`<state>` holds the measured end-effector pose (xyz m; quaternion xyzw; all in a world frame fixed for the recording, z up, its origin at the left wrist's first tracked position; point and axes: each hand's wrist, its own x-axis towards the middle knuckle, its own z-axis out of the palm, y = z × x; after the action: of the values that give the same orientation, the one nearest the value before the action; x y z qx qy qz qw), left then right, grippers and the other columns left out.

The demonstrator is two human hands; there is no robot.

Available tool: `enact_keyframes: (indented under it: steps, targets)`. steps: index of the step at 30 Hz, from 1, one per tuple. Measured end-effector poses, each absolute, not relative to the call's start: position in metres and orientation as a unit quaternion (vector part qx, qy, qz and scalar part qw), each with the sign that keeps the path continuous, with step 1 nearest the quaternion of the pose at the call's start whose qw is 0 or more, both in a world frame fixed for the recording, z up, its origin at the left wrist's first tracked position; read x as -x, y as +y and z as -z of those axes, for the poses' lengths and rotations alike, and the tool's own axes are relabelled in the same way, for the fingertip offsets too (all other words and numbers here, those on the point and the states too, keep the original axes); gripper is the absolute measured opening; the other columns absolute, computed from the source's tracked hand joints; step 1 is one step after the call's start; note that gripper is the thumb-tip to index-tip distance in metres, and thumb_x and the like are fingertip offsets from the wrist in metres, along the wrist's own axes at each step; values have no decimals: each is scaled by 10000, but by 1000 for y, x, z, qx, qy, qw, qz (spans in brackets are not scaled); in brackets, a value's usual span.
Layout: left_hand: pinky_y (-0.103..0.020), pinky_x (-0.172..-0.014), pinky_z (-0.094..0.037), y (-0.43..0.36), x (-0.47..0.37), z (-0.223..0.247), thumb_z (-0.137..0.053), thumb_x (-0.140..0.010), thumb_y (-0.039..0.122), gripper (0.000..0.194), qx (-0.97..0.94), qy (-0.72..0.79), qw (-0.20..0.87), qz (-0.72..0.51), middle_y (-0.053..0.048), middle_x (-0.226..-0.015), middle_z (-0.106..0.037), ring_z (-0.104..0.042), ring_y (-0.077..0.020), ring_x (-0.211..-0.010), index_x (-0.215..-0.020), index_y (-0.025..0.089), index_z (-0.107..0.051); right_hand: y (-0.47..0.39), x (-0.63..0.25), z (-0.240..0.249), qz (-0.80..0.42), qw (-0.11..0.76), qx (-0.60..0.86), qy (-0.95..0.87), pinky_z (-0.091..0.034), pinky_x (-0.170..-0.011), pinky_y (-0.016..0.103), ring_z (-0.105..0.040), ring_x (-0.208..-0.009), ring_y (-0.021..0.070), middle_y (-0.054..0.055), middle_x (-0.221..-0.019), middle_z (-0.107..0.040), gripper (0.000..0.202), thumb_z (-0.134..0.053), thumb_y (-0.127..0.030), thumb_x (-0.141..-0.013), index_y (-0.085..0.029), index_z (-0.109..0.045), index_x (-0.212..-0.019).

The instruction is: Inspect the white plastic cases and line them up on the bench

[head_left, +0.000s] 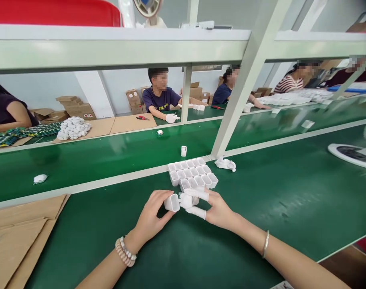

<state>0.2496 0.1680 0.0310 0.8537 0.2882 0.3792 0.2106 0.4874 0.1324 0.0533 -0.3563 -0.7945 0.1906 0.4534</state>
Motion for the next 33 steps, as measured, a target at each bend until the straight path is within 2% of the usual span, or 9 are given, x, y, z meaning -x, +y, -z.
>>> enact_keyframes:
  steps: [4, 9, 12, 18, 26, 33]
  targets:
    - [-405, -986, -456, 168, -250, -31, -617, -883, 198, 502, -870, 269, 183, -371, -75, -1256, -563, -491, -222, -1171, -1346, 270, -435, 129, -483, -54, -193, 462, 304, -811, -559, -711, 294, -620, -771, 164, 86, -1049, -644, 413, -613, -309, -931, -269, -546, -1337]
    - [-394, -960, -468, 166, -249, -30, -635, -872, 189, 538, -879, 261, 166, -363, -84, -1246, -562, -491, -224, -1153, -1365, 256, -429, 129, -487, -51, -189, 427, 327, -822, -559, -787, 344, -628, -880, 204, 102, -1061, -637, 442, -604, -305, -937, -249, -511, -1366]
    - [-395, -956, -468, 166, -248, -29, -633, -874, 188, 544, -880, 263, 164, -360, -89, -1249, -559, -485, -227, -1154, -1373, 250, -426, 128, -489, -49, -187, 401, 344, -828, -554, -801, 366, -622, -941, 233, 110, -1087, -630, 431, -589, -298, -944, -238, -510, -1364]
    - [-394, -940, -477, 167, -249, -29, -638, -872, 205, 542, -881, 271, 164, -351, -93, -1227, -571, -500, -230, -1134, -1372, 241, -433, 124, -488, -48, -169, 369, 389, -827, -545, -785, 410, -604, -890, 247, 99, -1030, -622, 434, -594, -273, -933, -232, -514, -1357]
    - [-385, -911, -491, 166, -249, -30, -640, -873, 227, 513, -888, 272, 163, -332, -92, -1209, -577, -503, -229, -1110, -1351, 240, -453, 122, -486, -48, -172, 313, 431, -829, -543, -746, 404, -587, -825, 240, 93, -987, -605, 441, -626, -186, -885, -198, -547, -1319]
    - [-391, -915, -491, 165, -249, -28, -635, -876, 226, 493, -887, 278, 164, -329, -91, -1205, -579, -503, -230, -1109, -1338, 235, -462, 122, -487, -53, -199, 281, 443, -828, -535, -751, 401, -584, -826, 237, 86, -976, -598, 384, -631, -192, -882, -198, -581, -1262]
